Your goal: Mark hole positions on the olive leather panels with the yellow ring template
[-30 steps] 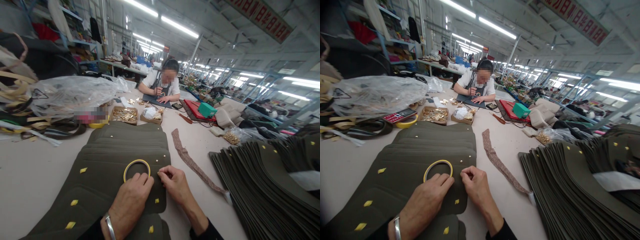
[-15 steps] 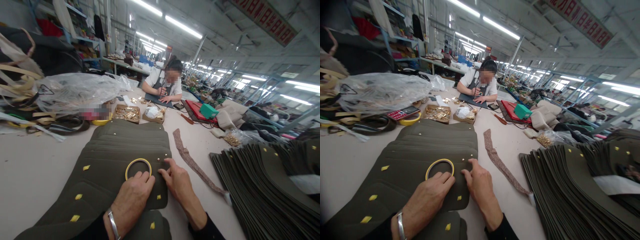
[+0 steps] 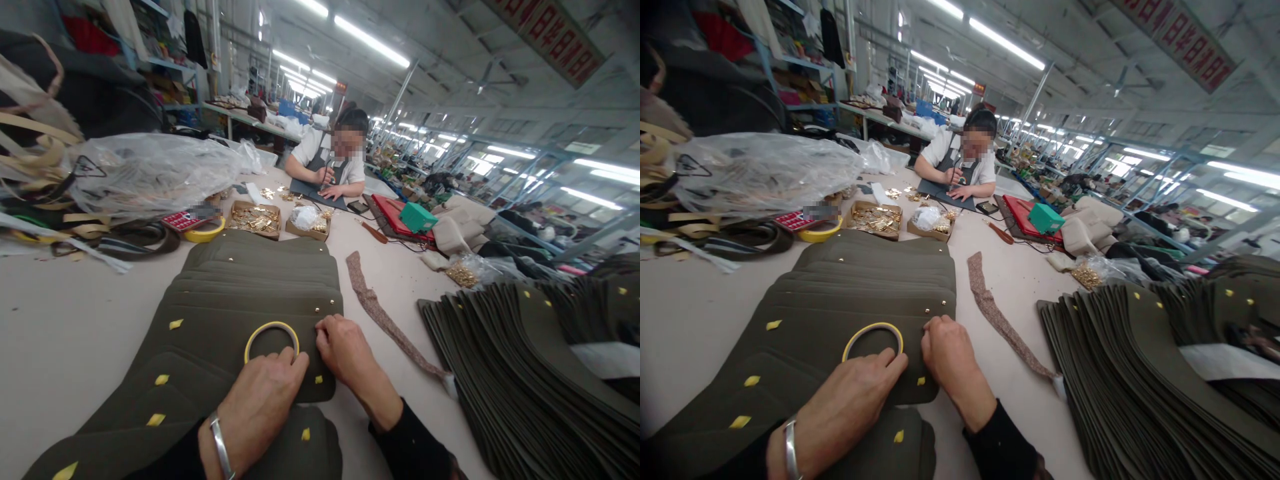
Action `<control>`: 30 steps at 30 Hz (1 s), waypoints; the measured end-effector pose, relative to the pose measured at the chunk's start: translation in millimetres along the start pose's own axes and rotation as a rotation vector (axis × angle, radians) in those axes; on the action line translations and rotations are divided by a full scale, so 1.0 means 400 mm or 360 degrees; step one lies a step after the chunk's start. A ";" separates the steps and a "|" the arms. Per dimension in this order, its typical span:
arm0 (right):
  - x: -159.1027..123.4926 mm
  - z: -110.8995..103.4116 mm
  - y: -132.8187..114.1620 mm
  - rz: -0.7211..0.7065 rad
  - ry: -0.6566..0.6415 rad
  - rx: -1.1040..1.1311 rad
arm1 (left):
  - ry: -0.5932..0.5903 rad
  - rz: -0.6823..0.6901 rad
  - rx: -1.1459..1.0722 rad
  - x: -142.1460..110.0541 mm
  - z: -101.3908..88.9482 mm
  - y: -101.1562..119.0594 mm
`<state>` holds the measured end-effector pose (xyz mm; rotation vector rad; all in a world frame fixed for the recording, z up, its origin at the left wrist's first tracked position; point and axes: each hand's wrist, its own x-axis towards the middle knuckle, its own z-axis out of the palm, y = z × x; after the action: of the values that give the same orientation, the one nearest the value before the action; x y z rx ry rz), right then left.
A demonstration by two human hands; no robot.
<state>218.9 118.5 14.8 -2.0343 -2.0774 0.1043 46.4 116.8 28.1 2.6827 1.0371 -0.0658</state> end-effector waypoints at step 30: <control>-0.123 -0.021 -0.034 -0.0539 0.0670 0.0602 | 0.0525 0.0280 -0.0441 -0.003 -0.014 -0.040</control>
<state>208.0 68.1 20.3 -1.3335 -1.9202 0.0064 34.6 128.7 30.0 2.5626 0.8162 0.5303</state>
